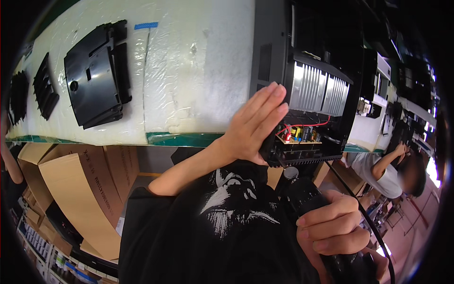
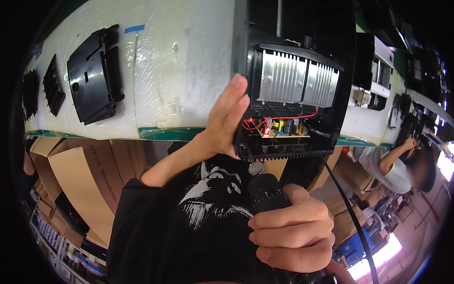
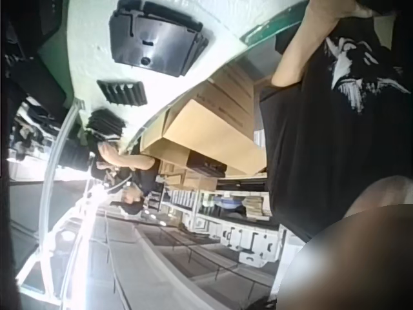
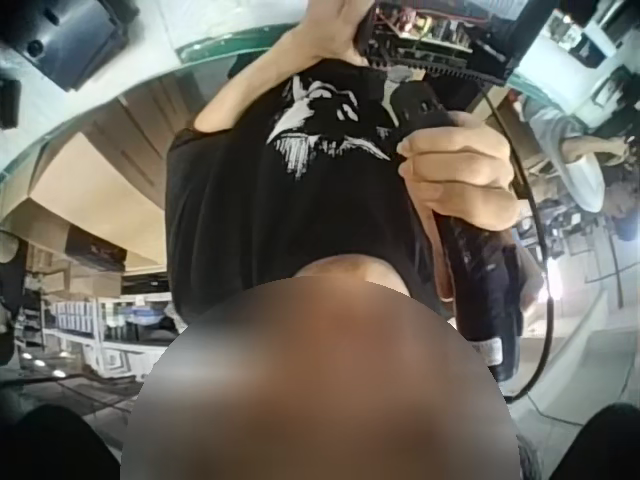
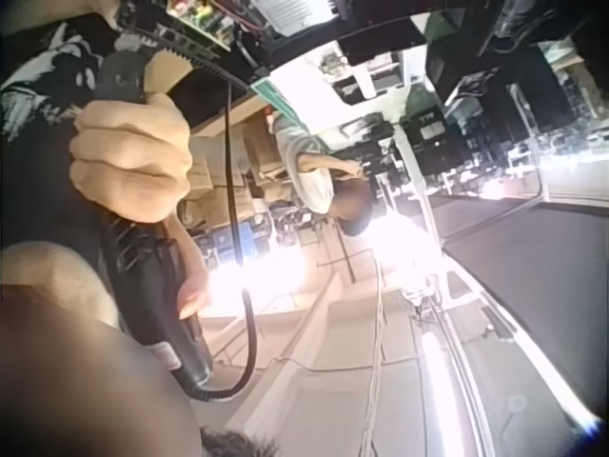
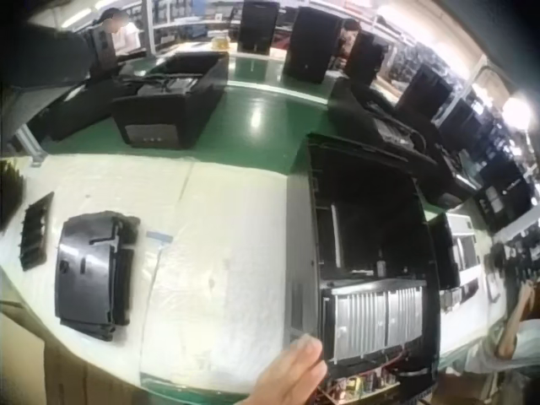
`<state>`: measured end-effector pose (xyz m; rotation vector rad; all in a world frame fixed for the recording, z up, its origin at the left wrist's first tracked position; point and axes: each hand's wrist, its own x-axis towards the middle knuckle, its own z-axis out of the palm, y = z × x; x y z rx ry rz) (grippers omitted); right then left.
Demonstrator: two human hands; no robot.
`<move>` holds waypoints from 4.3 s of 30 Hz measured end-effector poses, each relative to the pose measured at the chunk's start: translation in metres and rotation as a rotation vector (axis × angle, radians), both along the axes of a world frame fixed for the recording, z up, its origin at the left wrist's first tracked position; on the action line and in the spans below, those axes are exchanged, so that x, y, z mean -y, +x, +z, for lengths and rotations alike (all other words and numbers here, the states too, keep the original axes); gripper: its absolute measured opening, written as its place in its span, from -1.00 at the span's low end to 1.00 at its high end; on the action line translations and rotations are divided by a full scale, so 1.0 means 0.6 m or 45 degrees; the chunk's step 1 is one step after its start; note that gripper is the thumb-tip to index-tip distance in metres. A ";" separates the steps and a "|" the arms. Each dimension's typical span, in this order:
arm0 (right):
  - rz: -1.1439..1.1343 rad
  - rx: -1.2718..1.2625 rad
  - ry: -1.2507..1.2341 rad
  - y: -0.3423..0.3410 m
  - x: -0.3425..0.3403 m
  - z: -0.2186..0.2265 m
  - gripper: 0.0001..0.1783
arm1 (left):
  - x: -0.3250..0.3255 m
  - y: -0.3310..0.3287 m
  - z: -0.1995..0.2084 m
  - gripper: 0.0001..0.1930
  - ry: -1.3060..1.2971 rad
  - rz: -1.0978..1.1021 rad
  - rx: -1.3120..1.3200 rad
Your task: Assembling the internal components and housing of an electronic device, involving wiring and using an electric screwdriver.
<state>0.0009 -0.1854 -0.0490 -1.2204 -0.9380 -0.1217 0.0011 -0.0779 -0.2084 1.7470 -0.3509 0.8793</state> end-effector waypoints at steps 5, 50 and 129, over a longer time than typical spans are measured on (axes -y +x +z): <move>0.068 0.042 0.048 0.008 -0.016 -0.007 -0.84 | 0.001 -0.002 -0.006 -0.19 0.000 -0.018 0.013; -2.305 -1.129 -0.228 0.286 0.779 -0.358 -0.61 | -0.221 -0.028 0.122 -0.19 -0.057 0.525 -0.782; -0.854 0.060 -0.616 0.233 0.117 -0.113 -0.55 | -0.133 0.095 0.162 -0.87 0.205 0.242 -0.574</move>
